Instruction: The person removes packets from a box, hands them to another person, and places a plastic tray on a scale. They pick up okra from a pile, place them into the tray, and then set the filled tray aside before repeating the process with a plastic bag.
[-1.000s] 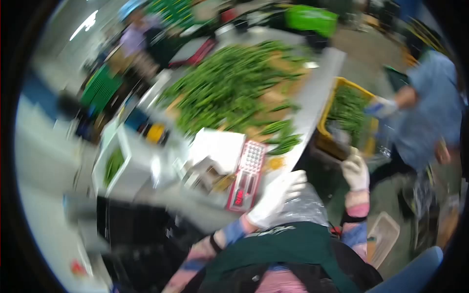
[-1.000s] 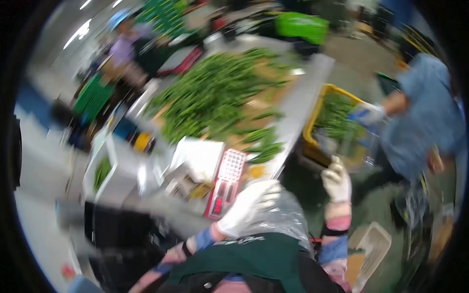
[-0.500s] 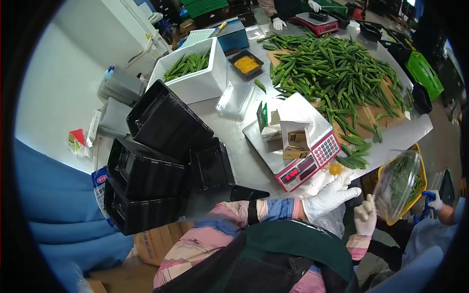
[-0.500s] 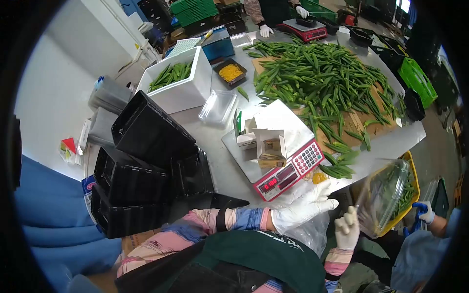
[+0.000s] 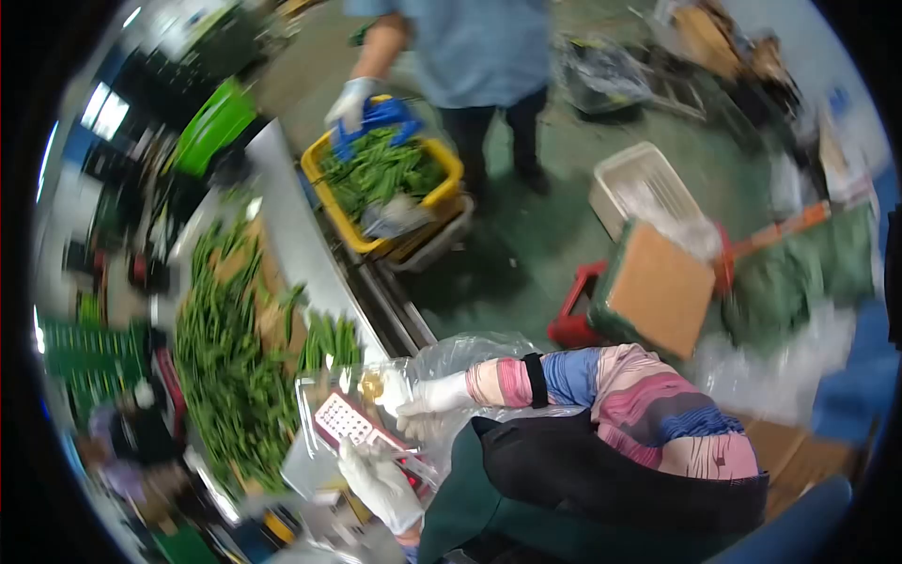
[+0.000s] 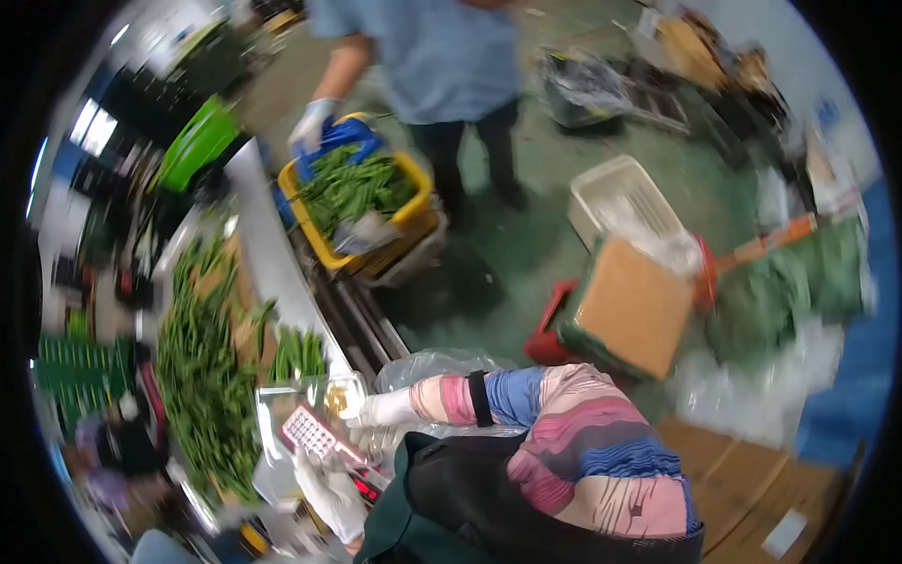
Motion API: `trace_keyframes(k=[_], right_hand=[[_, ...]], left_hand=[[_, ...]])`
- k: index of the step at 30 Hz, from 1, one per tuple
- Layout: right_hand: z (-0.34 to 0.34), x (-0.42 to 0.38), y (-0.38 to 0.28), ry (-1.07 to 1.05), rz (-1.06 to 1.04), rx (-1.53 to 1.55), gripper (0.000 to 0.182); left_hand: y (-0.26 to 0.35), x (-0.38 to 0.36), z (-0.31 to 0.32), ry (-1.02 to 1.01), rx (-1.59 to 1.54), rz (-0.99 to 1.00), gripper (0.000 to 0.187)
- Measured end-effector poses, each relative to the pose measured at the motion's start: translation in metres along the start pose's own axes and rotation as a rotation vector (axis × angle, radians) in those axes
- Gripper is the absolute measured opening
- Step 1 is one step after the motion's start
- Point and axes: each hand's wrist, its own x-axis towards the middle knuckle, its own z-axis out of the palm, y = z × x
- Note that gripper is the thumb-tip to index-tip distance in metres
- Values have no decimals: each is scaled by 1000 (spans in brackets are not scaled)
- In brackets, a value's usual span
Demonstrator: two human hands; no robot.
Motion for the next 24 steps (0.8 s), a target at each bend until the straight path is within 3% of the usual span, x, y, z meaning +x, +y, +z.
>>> trace_keyframes(k=[1,2,5,8,9,11,14,16,17,18,19,21,24], right_hand=[[-11,-3,10,-28,18,288,50],[-21,-8,19,-24,-86,415,55],[-51,-35,26,138,-246,720,69],[-64,-62,21,237,-331,726,61],[-61,-74,14,301,-320,675,57],[-65,-84,20,367,-378,527,38],[-77,-104,24,484,-333,394,35],[-85,-115,38,544,-338,481,34],[-91,-125,45,588,-360,507,34],[-96,-134,52,627,-379,536,34],[-99,-145,56,662,-396,564,34],[-103,-165,64,781,-432,590,36],[-107,-191,68,834,-478,657,38]], left_hand=[[0,5,1,11,-337,-216,33],[-21,6,-8,-40,-450,-259,34],[11,13,39,-26,-441,-401,30],[22,21,60,-56,-328,-473,33],[16,23,59,-181,-384,-473,33],[74,25,92,-418,724,451,56],[91,27,116,-493,709,548,51],[119,43,130,-915,-142,-308,45],[97,27,144,-662,-239,-443,37],[76,10,157,-389,-350,-533,31],[70,7,166,-387,-259,-572,30],[57,6,176,-687,-229,-575,31],[61,-16,201,-674,-214,-519,26]])
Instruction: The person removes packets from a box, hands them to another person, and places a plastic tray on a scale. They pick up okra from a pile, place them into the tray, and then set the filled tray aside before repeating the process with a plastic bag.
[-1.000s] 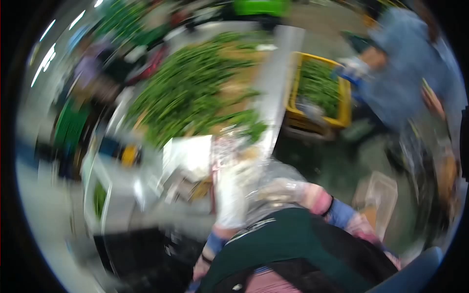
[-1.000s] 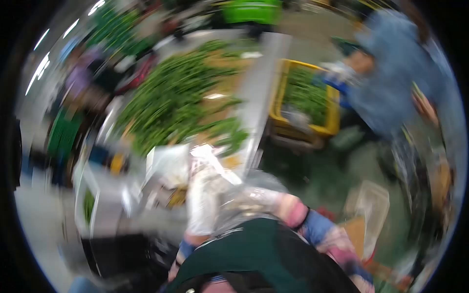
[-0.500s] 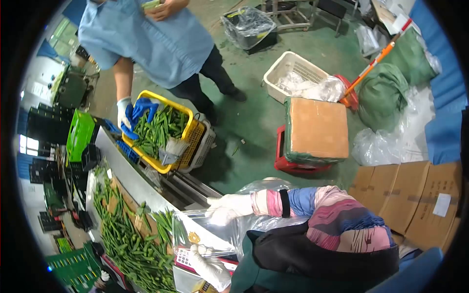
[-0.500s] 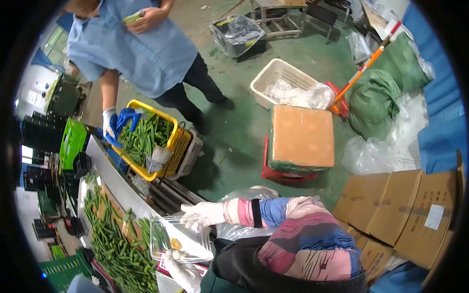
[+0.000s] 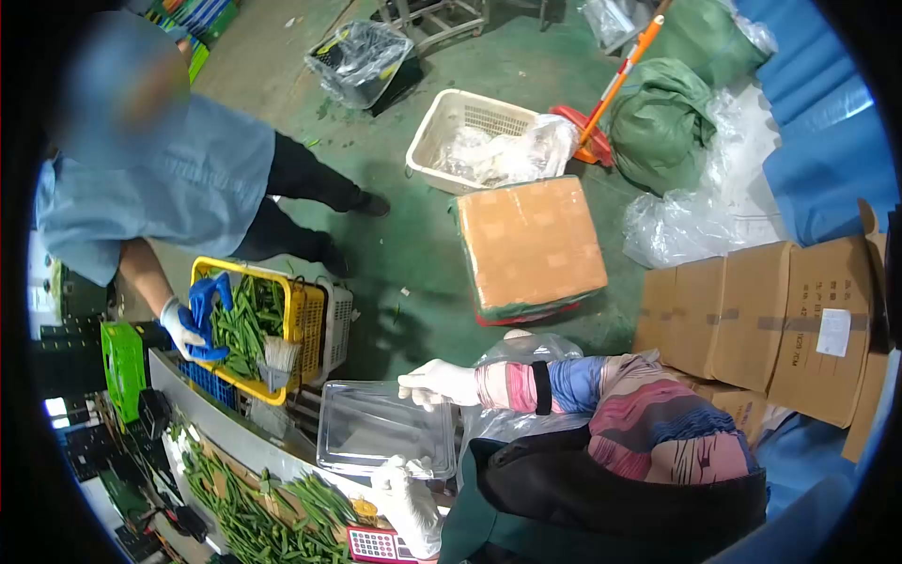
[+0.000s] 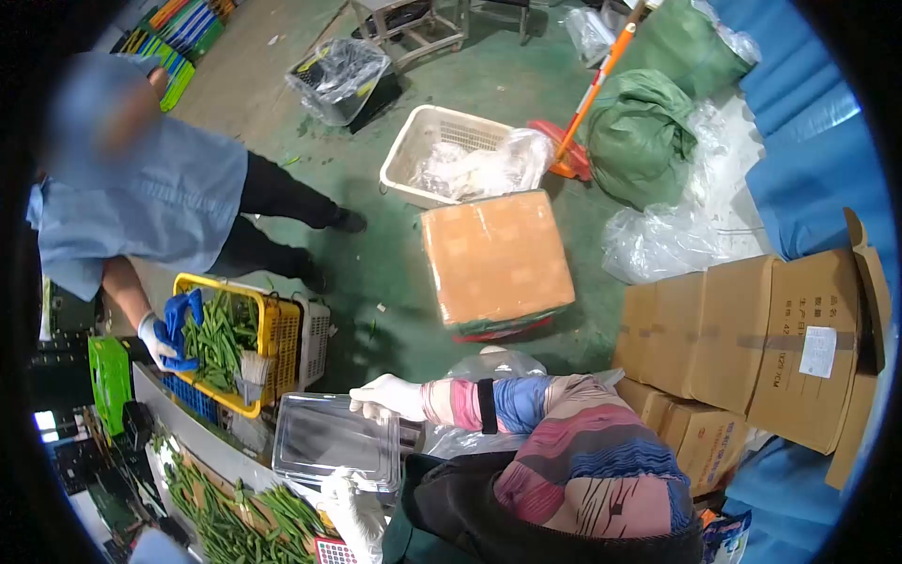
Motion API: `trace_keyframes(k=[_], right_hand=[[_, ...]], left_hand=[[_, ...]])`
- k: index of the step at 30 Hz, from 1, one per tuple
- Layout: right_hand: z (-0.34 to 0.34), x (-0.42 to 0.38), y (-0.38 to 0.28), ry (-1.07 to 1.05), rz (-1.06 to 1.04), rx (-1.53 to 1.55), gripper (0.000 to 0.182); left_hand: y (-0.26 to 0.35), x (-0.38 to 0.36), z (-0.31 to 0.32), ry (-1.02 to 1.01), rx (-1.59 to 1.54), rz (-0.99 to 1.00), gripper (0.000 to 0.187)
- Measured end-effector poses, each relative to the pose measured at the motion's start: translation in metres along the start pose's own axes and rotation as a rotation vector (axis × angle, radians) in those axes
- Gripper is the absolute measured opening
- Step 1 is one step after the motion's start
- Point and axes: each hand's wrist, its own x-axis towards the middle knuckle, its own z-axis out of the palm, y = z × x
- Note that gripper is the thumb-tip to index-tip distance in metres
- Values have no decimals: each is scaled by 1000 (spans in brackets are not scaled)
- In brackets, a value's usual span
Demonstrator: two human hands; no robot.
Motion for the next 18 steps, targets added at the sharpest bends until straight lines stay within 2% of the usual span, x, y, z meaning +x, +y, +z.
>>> trace_keyframes(k=[2,5,6,10,11,13,14,16,17,18], right_hand=[[-6,-11,-12,-7,-14,23,40],[-7,-31,-31,-100,-78,-138,43],[-6,-34,-35,-109,-91,-238,46],[-11,-40,-40,-214,-68,-373,48],[-10,-41,-40,-197,-44,-407,50],[-14,-43,-45,-214,-59,-433,51],[-14,-47,-49,-185,-31,-454,52],[-20,-45,-51,-146,-32,-475,53],[-23,-44,-50,-128,-31,-487,53],[-26,-44,-51,-132,-52,-483,54]], left_hand=[[1,1,13,-55,-34,1,24],[1,-1,9,-152,-105,-20,23],[10,-6,25,-123,-131,-36,27],[53,-16,69,-504,186,177,38],[51,-12,73,-574,106,171,38],[42,2,72,-717,-54,152,37],[42,12,46,-740,-40,-84,33],[18,18,45,-82,-149,-219,21],[1,25,41,250,-202,-282,27],[0,27,39,40,-716,-503,24]])
